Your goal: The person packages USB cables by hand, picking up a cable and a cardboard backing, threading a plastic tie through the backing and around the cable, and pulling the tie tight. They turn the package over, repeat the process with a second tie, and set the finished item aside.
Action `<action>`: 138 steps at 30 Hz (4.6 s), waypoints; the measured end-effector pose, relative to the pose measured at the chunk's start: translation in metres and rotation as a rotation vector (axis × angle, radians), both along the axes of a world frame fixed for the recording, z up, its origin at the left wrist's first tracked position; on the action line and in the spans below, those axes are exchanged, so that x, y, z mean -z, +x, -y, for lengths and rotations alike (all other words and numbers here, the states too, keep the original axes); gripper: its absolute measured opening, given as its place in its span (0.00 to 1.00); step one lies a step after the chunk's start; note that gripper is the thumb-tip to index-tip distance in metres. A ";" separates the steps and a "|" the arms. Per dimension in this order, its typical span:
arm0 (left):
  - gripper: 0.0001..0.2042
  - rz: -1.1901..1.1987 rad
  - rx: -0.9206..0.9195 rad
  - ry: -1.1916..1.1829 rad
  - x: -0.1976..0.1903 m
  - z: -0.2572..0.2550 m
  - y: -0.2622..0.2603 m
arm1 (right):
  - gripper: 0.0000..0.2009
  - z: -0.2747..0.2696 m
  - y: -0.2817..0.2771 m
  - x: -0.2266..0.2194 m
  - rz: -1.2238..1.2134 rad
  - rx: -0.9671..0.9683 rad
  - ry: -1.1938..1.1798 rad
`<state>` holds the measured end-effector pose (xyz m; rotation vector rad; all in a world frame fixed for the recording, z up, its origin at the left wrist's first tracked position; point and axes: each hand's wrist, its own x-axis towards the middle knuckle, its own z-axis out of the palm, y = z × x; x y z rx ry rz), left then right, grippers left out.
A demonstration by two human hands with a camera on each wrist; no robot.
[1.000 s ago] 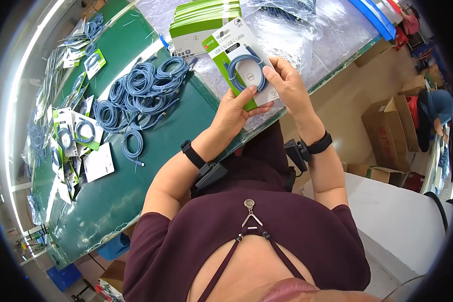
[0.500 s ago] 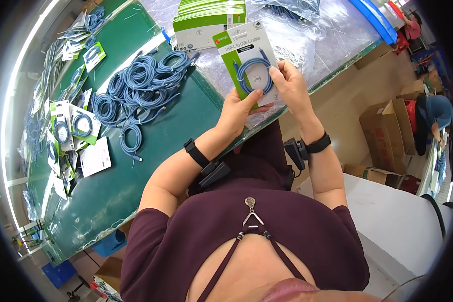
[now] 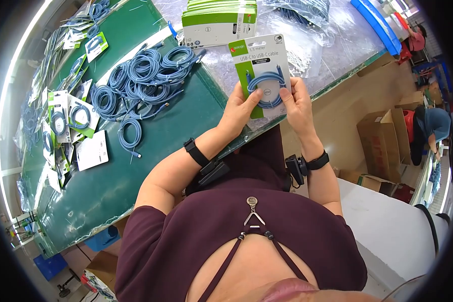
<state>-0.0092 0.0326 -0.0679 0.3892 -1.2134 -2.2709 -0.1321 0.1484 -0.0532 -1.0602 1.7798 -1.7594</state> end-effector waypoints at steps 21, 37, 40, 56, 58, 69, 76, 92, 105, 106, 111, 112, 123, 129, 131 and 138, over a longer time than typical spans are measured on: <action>0.10 0.211 -0.133 -0.521 -0.005 0.023 0.005 | 0.21 0.003 0.011 -0.002 0.000 -0.031 0.269; 0.13 0.239 -0.194 -0.808 -0.009 0.015 0.004 | 0.17 -0.003 -0.007 -0.021 0.000 0.181 0.164; 0.11 0.249 -0.186 -0.877 -0.013 0.013 0.006 | 0.11 -0.001 -0.019 -0.052 -0.745 0.249 -0.029; 0.10 0.162 -0.135 -0.865 -0.020 0.000 0.010 | 0.10 0.028 -0.023 -0.087 -1.508 -0.244 -0.139; 0.09 0.160 -0.176 -0.897 -0.019 -0.001 0.011 | 0.10 0.028 -0.021 -0.083 -1.478 -0.186 -0.151; 0.12 0.206 -0.146 -0.763 -0.009 0.006 0.005 | 0.11 0.036 -0.025 -0.082 -1.440 -0.143 -0.151; 0.15 0.076 -0.023 -0.182 -0.010 0.023 0.003 | 0.17 0.013 -0.030 -0.048 -0.479 0.266 0.076; 0.17 0.208 -0.040 -0.313 0.000 0.028 0.004 | 0.26 0.007 0.013 0.000 -0.043 -0.081 0.188; 0.17 0.283 0.306 0.261 -0.020 0.019 0.006 | 0.21 0.021 0.017 -0.005 0.006 0.086 0.134; 0.18 0.268 0.259 0.221 -0.021 0.016 0.006 | 0.22 0.021 0.019 -0.005 0.002 0.105 0.129; 0.18 0.266 0.246 0.153 -0.017 0.012 0.005 | 0.22 0.020 0.018 0.000 0.066 0.086 0.127; 0.18 0.269 0.250 0.152 -0.017 0.011 0.004 | 0.22 0.020 0.018 0.001 0.019 0.078 0.133; 0.18 0.216 0.315 0.178 -0.021 0.024 0.008 | 0.19 0.029 0.016 0.008 0.038 0.078 -0.106; 0.19 0.230 0.093 -0.011 -0.011 0.058 0.010 | 0.14 0.016 -0.020 0.005 -0.084 0.265 0.039; 0.20 0.193 0.048 0.038 -0.005 0.068 0.011 | 0.11 0.012 -0.042 0.009 -0.188 0.368 0.191; 0.19 0.183 0.021 0.073 -0.007 0.059 0.005 | 0.02 0.036 -0.056 0.016 -0.938 0.267 0.283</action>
